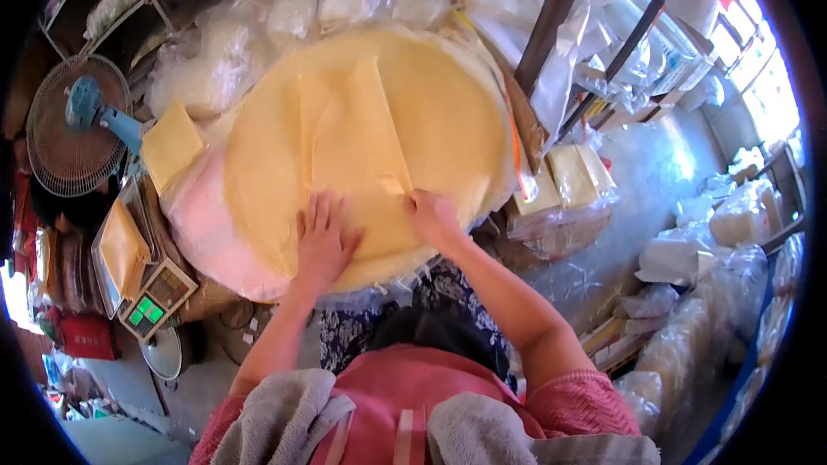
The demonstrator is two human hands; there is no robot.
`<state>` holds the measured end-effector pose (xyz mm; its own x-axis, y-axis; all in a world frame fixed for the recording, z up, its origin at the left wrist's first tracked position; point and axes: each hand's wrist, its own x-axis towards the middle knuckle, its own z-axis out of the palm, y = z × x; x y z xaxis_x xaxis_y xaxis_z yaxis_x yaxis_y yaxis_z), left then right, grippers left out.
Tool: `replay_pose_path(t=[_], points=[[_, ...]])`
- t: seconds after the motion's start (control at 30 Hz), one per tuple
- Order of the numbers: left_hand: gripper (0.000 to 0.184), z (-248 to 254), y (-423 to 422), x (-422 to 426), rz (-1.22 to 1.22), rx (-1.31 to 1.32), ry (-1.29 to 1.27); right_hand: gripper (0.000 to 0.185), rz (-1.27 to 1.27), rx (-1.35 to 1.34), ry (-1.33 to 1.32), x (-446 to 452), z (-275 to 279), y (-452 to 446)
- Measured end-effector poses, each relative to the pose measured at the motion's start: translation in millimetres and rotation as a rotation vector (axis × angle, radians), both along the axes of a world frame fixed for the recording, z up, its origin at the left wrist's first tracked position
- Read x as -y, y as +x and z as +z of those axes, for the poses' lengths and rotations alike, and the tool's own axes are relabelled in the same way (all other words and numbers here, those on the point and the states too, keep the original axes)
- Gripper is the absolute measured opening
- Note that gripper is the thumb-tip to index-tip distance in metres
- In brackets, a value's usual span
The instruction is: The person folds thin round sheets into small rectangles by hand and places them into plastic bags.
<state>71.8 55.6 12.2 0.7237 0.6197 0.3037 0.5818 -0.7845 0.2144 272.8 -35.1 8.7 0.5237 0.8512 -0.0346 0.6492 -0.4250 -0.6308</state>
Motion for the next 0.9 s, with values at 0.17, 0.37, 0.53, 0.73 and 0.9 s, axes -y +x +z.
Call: replay_pose_path(t=[0.17, 0.37, 0.53, 0.73, 0.9], points=[[0.060, -1.1, 3.6, 2.9, 0.014, -0.005, -0.025, 0.034, 0.040, 0.276, 0.033, 8.7, 36.2, -19.5], [0.060, -2.5, 3.2, 3.1, 0.028, -0.017, -0.001, 0.056, 0.385, 0.577, 0.187, 8.6, 20.6, -32.9], [0.060, 14.3, 10.1, -4.9, 0.040, -0.070, -0.060, 0.059, 0.403, 0.533, 0.153, 2.0, 6.2, -26.2], [0.049, 13.1, 15.5, -19.3, -0.014, 0.009, -0.041, 0.059, 0.452, 0.531, 0.187, -6.0, 7.7, -19.9], [0.037, 49.3, 36.3, -88.9, -0.022, -0.235, -0.388, 0.040, 0.477, 0.143, 0.139, -34.0, 43.5, 17.3]])
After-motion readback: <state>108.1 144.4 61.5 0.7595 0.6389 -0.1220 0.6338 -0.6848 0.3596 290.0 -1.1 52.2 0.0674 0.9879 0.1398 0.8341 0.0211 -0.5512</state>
